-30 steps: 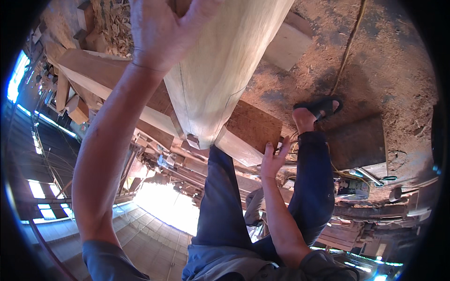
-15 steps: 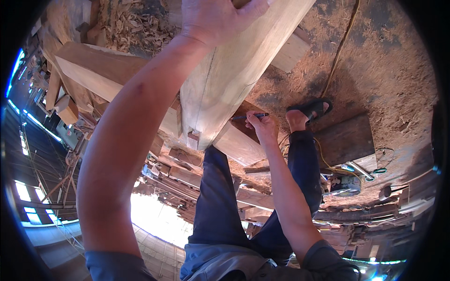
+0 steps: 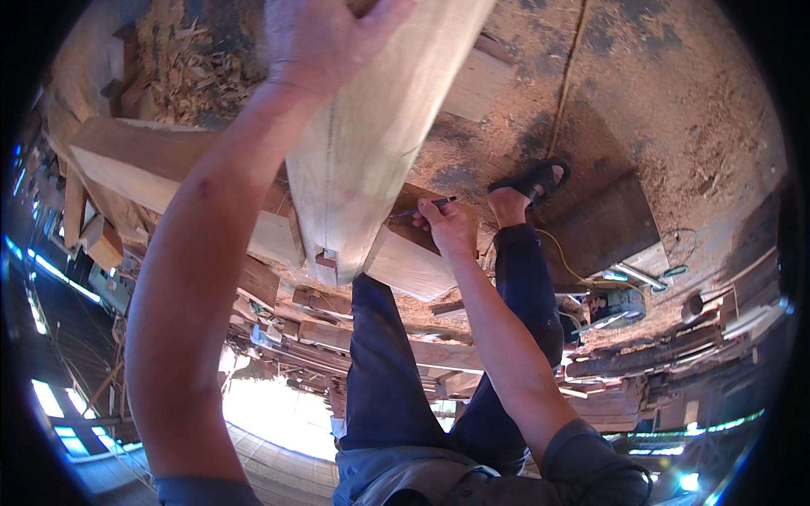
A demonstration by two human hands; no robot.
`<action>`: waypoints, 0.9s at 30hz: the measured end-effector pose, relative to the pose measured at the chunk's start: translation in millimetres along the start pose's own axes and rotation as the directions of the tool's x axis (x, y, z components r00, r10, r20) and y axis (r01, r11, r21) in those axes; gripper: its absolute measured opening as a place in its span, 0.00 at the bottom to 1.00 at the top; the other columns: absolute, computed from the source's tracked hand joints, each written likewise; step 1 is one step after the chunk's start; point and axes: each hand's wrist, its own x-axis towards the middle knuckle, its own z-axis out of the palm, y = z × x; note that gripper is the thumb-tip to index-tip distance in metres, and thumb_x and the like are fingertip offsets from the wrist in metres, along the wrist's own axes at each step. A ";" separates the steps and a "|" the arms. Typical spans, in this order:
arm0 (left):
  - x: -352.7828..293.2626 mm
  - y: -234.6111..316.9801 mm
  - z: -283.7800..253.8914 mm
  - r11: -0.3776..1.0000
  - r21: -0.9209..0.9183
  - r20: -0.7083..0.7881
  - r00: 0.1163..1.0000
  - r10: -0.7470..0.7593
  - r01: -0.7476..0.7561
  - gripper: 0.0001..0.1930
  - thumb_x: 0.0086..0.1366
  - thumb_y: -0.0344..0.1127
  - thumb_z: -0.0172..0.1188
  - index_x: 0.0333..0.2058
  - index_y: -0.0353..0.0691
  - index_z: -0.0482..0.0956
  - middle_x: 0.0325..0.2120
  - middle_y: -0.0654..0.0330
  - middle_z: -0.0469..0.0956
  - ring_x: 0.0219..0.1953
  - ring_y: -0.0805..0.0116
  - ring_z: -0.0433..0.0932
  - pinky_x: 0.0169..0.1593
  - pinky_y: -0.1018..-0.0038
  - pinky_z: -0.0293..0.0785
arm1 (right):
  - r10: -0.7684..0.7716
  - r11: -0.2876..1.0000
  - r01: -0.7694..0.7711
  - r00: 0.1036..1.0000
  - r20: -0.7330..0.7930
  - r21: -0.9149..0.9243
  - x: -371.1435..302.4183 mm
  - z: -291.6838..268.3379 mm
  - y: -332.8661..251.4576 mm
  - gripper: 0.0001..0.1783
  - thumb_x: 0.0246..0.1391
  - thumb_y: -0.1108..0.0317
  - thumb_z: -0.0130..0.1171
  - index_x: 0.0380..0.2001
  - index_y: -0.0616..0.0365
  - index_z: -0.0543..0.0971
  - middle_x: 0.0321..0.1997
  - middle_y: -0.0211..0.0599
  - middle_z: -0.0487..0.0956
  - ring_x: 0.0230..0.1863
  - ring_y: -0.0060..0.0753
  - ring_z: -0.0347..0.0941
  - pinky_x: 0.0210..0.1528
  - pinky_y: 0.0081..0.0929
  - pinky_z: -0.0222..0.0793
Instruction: The person aligns a smaller wooden block against a larger tapered wooden piece and uses a pen to mark cut lines on the larger piece. The person repositions the block and continues marking along the edges to guide subsequent cuts.
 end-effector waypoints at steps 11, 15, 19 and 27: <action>-2.9 -11.9 11.4 0.995 0.000 -0.014 0.995 0.102 -0.102 0.44 0.67 0.43 0.60 0.69 0.22 0.47 0.67 0.32 0.54 0.71 0.40 0.54 0.72 0.57 0.51 | -0.169 0.962 0.159 0.985 0.027 0.220 3.4 8.4 22.9 0.10 0.63 0.64 0.63 0.33 0.59 0.83 0.25 0.31 0.82 0.26 0.21 0.77 0.30 0.19 0.71; -4.7 -10.7 10.0 0.998 -0.045 0.018 0.999 0.040 -0.039 0.42 0.68 0.42 0.59 0.70 0.24 0.47 0.69 0.33 0.52 0.72 0.42 0.53 0.72 0.58 0.50 | -0.095 0.964 0.116 0.991 -0.096 0.238 3.9 6.7 21.6 0.10 0.63 0.64 0.63 0.34 0.60 0.83 0.26 0.32 0.82 0.26 0.21 0.77 0.31 0.21 0.73; -3.8 -8.7 15.8 0.998 -0.050 -0.019 0.999 0.041 -0.042 0.42 0.69 0.42 0.58 0.70 0.25 0.46 0.70 0.35 0.51 0.72 0.44 0.52 0.73 0.59 0.49 | -0.126 0.952 0.146 0.988 -0.093 0.269 2.2 5.0 23.0 0.10 0.63 0.65 0.63 0.34 0.61 0.83 0.27 0.32 0.82 0.27 0.21 0.77 0.31 0.20 0.73; -5.1 -9.4 10.1 0.998 0.060 0.017 1.000 0.023 -0.024 0.41 0.71 0.42 0.56 0.71 0.25 0.46 0.69 0.34 0.53 0.71 0.43 0.54 0.72 0.58 0.50 | -0.122 0.942 0.143 0.989 -0.086 0.303 5.9 6.4 26.6 0.07 0.62 0.68 0.63 0.35 0.61 0.82 0.27 0.33 0.82 0.26 0.23 0.77 0.32 0.21 0.75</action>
